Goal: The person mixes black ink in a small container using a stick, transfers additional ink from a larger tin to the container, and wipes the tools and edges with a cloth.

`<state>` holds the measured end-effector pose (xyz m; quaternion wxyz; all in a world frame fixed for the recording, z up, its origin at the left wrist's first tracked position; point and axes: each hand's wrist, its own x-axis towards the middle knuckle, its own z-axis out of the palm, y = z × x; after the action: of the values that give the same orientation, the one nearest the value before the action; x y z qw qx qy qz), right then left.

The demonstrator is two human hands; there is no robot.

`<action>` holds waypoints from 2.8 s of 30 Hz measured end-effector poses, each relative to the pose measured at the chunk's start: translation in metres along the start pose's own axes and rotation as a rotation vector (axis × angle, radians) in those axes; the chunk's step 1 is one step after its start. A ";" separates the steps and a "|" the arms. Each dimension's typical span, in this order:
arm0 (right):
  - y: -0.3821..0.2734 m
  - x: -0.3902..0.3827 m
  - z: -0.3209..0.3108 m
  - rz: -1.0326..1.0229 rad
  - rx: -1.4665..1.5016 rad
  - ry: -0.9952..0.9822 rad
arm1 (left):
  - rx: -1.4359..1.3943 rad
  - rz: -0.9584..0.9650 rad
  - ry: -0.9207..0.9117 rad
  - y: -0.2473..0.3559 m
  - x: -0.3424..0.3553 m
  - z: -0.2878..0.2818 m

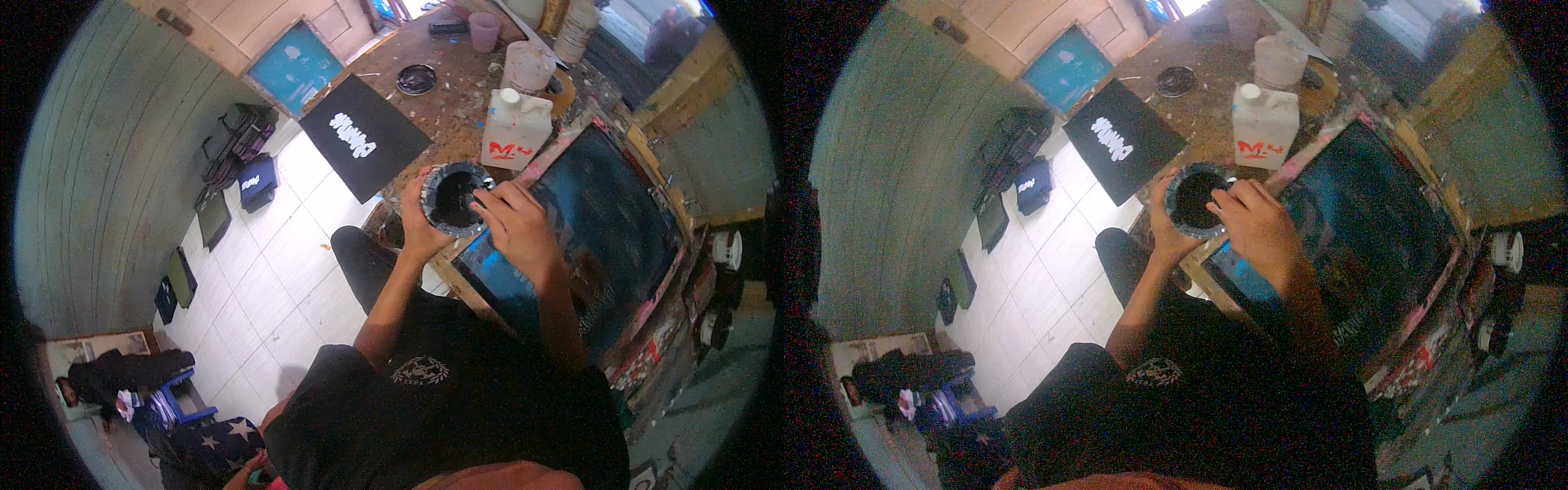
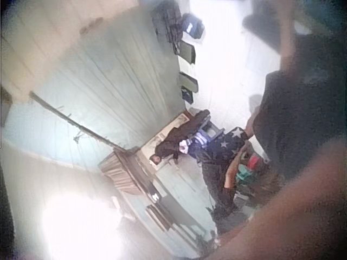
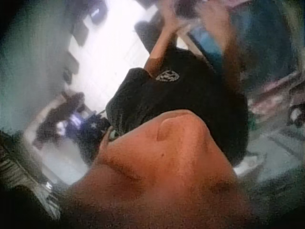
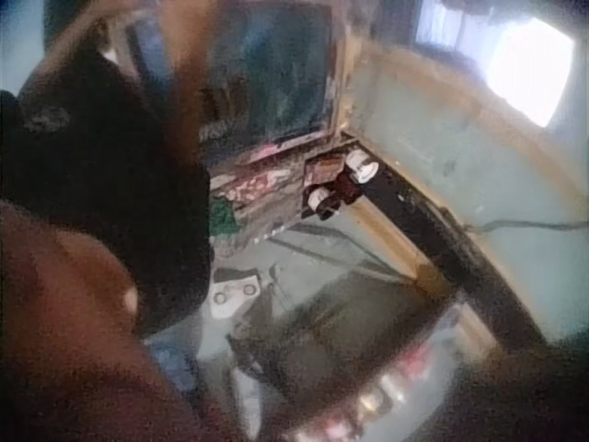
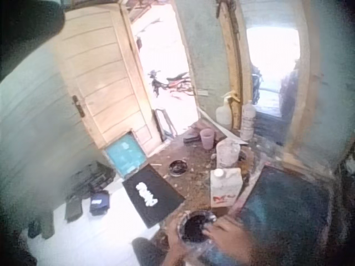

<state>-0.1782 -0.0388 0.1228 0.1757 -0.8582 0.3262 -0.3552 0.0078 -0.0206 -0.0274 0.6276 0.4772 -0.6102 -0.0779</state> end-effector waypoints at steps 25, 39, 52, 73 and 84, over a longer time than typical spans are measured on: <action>0.026 -0.017 0.015 0.024 -0.056 0.125 | 0.157 0.036 -0.113 0.020 0.012 -0.019; 0.068 -0.034 0.024 -0.240 -0.269 0.143 | 0.225 0.159 -0.088 0.014 0.006 -0.013; 0.081 -0.027 0.013 -0.543 -0.252 0.105 | 0.192 0.100 -0.132 0.028 -0.002 -0.007; 0.097 -0.034 -0.009 -0.555 -0.283 0.026 | 0.179 0.079 -0.186 0.021 -0.003 0.002; 0.044 -0.029 -0.012 -0.131 -0.176 0.029 | 0.220 0.025 -0.211 0.026 0.001 -0.008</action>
<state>-0.2214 -0.0516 0.0932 0.0714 -0.8845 0.3019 -0.3484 0.0021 -0.0040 -0.0073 0.5047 0.5248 -0.6834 -0.0524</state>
